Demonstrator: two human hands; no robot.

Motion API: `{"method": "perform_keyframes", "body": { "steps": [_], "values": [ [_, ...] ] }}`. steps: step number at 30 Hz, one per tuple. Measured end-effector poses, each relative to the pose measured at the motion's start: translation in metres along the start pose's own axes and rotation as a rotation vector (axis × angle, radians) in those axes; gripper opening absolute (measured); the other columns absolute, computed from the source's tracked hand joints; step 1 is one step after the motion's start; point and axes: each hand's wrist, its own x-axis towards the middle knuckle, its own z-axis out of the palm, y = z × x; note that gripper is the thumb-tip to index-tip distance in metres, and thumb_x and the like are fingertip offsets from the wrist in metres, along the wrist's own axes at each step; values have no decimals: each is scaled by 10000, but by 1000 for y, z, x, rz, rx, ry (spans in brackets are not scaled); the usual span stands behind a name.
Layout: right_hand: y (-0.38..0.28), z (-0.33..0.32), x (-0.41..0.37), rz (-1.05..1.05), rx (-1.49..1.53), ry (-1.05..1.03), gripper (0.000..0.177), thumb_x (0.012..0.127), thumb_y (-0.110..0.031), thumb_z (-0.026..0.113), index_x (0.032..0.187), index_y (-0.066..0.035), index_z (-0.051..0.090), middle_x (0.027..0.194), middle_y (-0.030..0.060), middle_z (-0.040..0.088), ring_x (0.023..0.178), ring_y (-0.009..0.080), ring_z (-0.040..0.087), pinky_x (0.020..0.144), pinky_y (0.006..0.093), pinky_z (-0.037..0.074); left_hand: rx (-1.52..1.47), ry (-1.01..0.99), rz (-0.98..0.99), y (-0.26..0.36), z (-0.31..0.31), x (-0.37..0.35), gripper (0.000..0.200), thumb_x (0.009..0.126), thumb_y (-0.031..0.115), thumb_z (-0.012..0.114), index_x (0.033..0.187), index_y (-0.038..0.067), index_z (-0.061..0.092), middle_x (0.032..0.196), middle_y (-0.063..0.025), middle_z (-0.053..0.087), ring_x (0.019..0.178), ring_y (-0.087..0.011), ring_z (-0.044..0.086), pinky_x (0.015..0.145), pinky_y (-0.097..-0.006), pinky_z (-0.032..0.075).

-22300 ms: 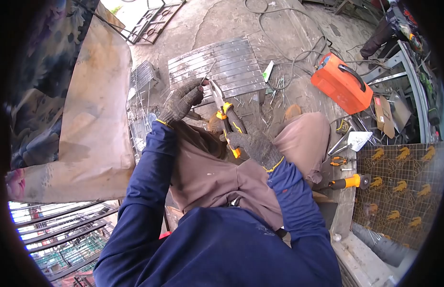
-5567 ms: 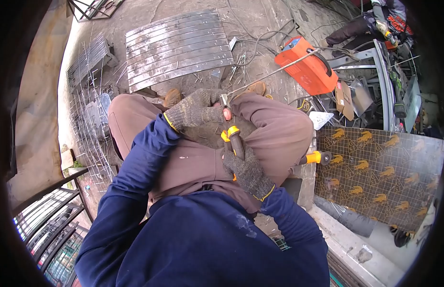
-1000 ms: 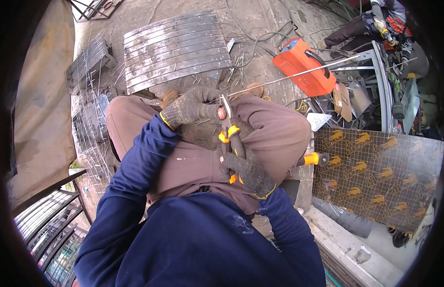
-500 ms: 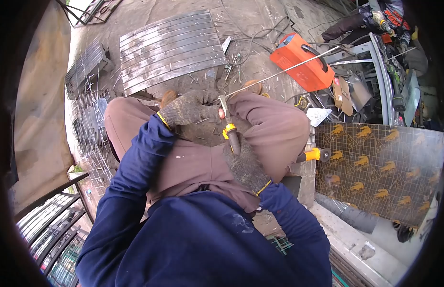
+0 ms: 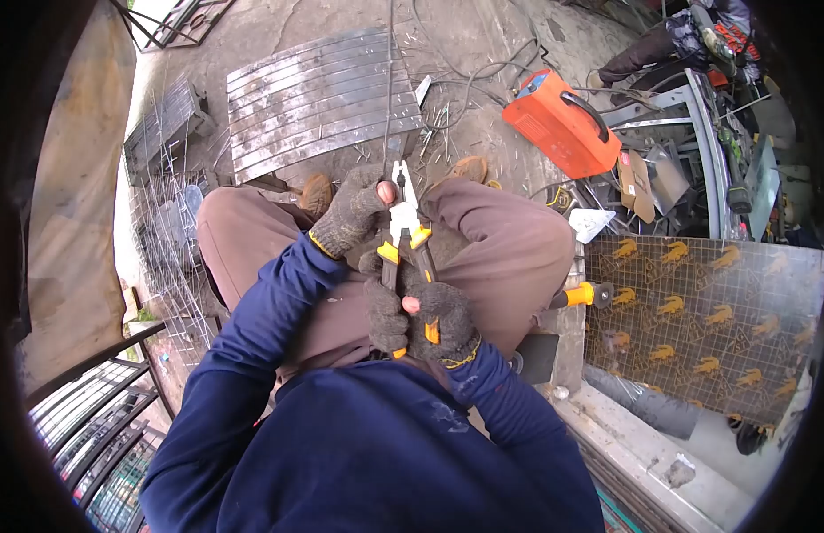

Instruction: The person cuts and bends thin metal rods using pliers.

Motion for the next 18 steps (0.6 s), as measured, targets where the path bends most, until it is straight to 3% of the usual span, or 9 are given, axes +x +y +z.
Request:
{"method": "perform_keyframes", "body": {
  "steps": [1,3,5,7,8,10,13,17,18],
  "values": [
    [-4,-6,7,-3,-8,-15,559,833,-125,618,1353,-36,432,951,86,523,711,210,531,641,366,468,-2,89,7,6,0,3,495,816,508,739,888,27,646,724,48,540,648,-48,473,551,-228,357],
    [1,-25,7,-82,-193,318,623,806,-164,632,1372,-42,401,933,74,500,711,208,496,661,379,464,-48,113,-129,-7,-20,6,646,822,682,638,908,41,626,589,55,402,494,-54,321,469,-243,214],
    [-4,-26,3,-43,-120,167,485,854,-123,597,1313,-23,478,970,97,560,774,219,569,673,389,483,-51,133,-154,-6,-22,7,779,843,793,465,931,38,630,551,57,339,473,-64,259,465,-258,174],
    [-2,-19,-10,-193,-802,489,341,890,-84,591,1222,-9,574,1058,116,629,899,229,635,733,385,516,-114,99,-179,-3,-23,10,842,846,824,370,948,33,640,543,59,323,471,-69,246,465,-260,164],
    [-4,-28,-17,-191,-800,489,341,890,-84,591,1222,-9,574,1058,116,629,899,229,635,733,385,516,-178,51,-214,-2,-23,11,915,848,855,275,965,29,651,536,60,306,468,-75,233,465,-262,154],
    [-8,-45,-24,-600,-1961,175,224,963,-103,540,1133,21,617,904,85,661,762,196,654,670,321,553,-173,30,-240,1,-20,11,955,845,863,226,986,23,656,530,57,306,462,-79,231,462,-262,162],
    [-3,-38,-26,-470,-1590,228,252,953,-130,578,1149,23,622,921,80,667,743,173,637,670,295,547,-174,26,-272,4,-15,11,1003,841,871,176,1017,11,661,520,52,309,449,-84,231,453,-262,176],
    [-4,-30,-26,-394,-1717,261,261,930,-149,626,1130,18,620,917,66,662,761,151,633,685,290,546,-207,28,-290,2,-19,14,1017,832,880,179,1019,3,659,504,50,316,428,-85,235,440,-263,189],
    [-3,-24,-24,-254,-1381,409,256,919,-149,639,1115,15,620,916,58,660,776,141,635,695,288,548,-208,27,-288,1,-20,14,1017,832,880,179,1019,3,659,504,50,316,428,-85,235,440,-263,189]
  ]
}}
